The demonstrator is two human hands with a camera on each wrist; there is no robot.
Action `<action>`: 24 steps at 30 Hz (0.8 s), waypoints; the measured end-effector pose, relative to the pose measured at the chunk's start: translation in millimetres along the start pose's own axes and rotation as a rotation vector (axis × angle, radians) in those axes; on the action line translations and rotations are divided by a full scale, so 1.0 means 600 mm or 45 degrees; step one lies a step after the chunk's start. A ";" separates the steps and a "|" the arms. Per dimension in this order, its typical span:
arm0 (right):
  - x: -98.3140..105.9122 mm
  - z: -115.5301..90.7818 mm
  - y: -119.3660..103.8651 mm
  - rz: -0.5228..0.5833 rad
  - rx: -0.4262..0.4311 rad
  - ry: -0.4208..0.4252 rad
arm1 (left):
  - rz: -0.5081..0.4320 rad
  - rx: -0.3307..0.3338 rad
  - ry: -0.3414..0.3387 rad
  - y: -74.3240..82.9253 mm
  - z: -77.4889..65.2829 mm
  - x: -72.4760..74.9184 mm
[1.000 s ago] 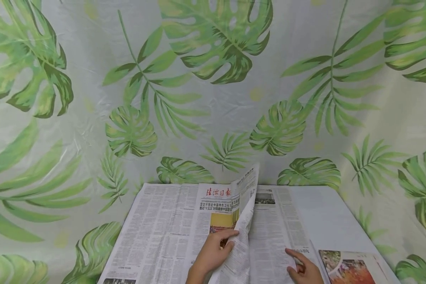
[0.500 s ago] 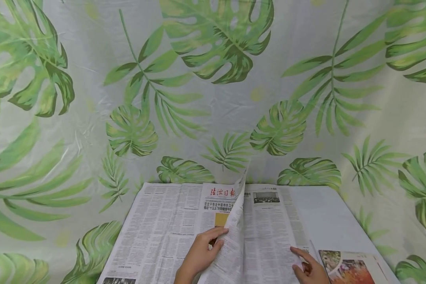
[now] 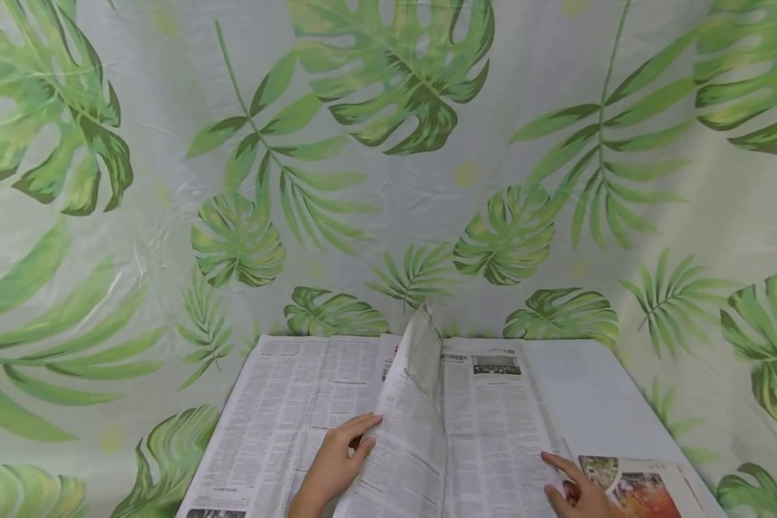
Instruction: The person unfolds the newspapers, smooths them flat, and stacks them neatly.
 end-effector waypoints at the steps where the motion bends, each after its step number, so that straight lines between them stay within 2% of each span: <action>1: 0.002 0.000 0.000 0.004 0.008 0.006 | 0.004 0.009 0.009 -0.004 -0.004 0.005; 9: 0.010 0.000 0.000 0.000 0.090 0.002 | 0.018 0.106 0.073 -0.028 -0.027 0.042; 17: 0.020 0.001 0.004 -0.028 -0.012 -0.019 | 0.143 0.335 0.135 -0.055 -0.056 0.076; 20: 0.022 0.001 0.010 -0.005 -0.018 -0.028 | 0.143 0.406 0.148 -0.069 -0.074 0.083; 24: 0.025 0.007 0.019 -0.030 0.007 -0.020 | 0.083 0.503 0.124 -0.085 -0.096 0.091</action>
Point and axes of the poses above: each hand's wrist, its own z-axis towards the middle knuckle, its own x-axis out of the back of the hand, y = z × x, the point moved 4 cm from there along z, towards the middle knuckle, and after that the axes turned 3 degrees about -x, right-handed, at the moved point
